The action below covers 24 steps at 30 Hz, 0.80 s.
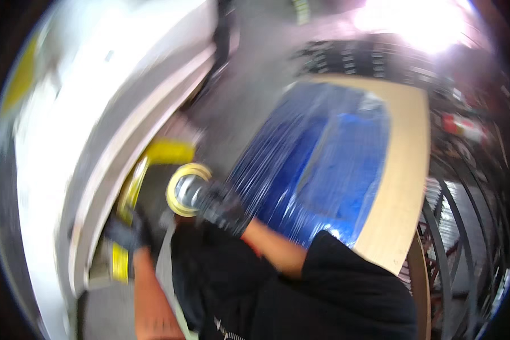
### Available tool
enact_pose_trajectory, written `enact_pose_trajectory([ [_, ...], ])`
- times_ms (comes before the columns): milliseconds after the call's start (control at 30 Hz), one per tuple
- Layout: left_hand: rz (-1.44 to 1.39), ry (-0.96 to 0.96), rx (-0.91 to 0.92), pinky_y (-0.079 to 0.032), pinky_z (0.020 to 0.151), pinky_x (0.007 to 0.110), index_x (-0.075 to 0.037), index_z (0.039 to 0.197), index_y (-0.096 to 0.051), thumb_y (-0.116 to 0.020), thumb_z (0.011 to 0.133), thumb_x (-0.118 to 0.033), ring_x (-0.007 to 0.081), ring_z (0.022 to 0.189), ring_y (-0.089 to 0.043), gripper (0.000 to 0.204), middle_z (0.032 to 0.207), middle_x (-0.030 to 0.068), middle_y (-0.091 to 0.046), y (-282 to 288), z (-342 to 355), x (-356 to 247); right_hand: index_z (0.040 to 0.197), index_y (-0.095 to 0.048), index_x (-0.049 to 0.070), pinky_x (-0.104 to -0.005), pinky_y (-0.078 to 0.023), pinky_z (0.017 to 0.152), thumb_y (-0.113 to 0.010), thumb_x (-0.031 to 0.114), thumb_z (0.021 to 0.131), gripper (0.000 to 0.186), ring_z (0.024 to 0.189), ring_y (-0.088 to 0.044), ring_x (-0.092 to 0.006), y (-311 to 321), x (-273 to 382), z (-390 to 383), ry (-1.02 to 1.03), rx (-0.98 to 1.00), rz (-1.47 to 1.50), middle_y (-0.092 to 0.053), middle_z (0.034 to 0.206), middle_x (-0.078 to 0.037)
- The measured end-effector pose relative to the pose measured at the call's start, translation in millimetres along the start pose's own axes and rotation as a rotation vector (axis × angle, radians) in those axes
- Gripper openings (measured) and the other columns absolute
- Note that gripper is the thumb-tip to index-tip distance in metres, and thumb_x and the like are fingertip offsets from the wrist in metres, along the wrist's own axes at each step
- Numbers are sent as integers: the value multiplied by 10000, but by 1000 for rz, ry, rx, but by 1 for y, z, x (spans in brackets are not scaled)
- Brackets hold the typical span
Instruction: Sanding the surface of a car fender flare using an orbital sander and a manual sanding block.
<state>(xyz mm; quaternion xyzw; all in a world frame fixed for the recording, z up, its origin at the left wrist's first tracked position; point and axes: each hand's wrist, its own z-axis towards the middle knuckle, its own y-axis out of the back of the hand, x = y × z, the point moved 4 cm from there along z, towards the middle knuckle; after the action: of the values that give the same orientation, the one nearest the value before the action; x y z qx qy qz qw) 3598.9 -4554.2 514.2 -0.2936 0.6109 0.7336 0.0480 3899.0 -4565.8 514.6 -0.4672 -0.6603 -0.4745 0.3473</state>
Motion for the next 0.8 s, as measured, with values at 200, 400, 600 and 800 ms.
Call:
enact_pose_trajectory([
  [200, 464, 86, -12, -463, 838, 526, -10, 1287, -548, -530, 965, -536, 420, 991, -597, 618, 1172, 242, -612, 5, -8, 19, 1337, -586, 6, -278, -534, 923, -692, 125, 966, 403, 1050, -612, -89, -21, 65, 8, -99, 78, 436, -673, 1165, -31],
  [400, 523, 56, -35, -447, 837, 506, -20, 1279, -547, -539, 966, -513, 398, 974, -592, 585, 1113, 236, -616, -4, -20, 9, 1343, -588, 5, -273, -556, 913, -661, 141, 989, 386, 1038, -647, -97, -7, 64, 1, -153, 88, 516, -693, 1158, -50],
  [600, 455, 22, -73, -443, 860, 507, -9, 1295, -556, -509, 972, -532, 417, 999, -593, 616, 1154, 254, -613, 3, -10, 14, 1363, -580, 14, -264, -519, 925, -684, 139, 978, 418, 1046, -599, -71, -18, 58, 5, -220, 129, 599, -661, 1200, -23],
  [800, 372, 105, -4, -446, 904, 539, -26, 1307, -583, -542, 948, -520, 448, 1036, -605, 612, 1187, 270, -634, 10, -13, 20, 1173, -662, 44, -279, -558, 830, -698, 127, 964, 228, 968, -616, -76, -25, 30, -8, -252, 23, 488, -673, 1070, -10],
])
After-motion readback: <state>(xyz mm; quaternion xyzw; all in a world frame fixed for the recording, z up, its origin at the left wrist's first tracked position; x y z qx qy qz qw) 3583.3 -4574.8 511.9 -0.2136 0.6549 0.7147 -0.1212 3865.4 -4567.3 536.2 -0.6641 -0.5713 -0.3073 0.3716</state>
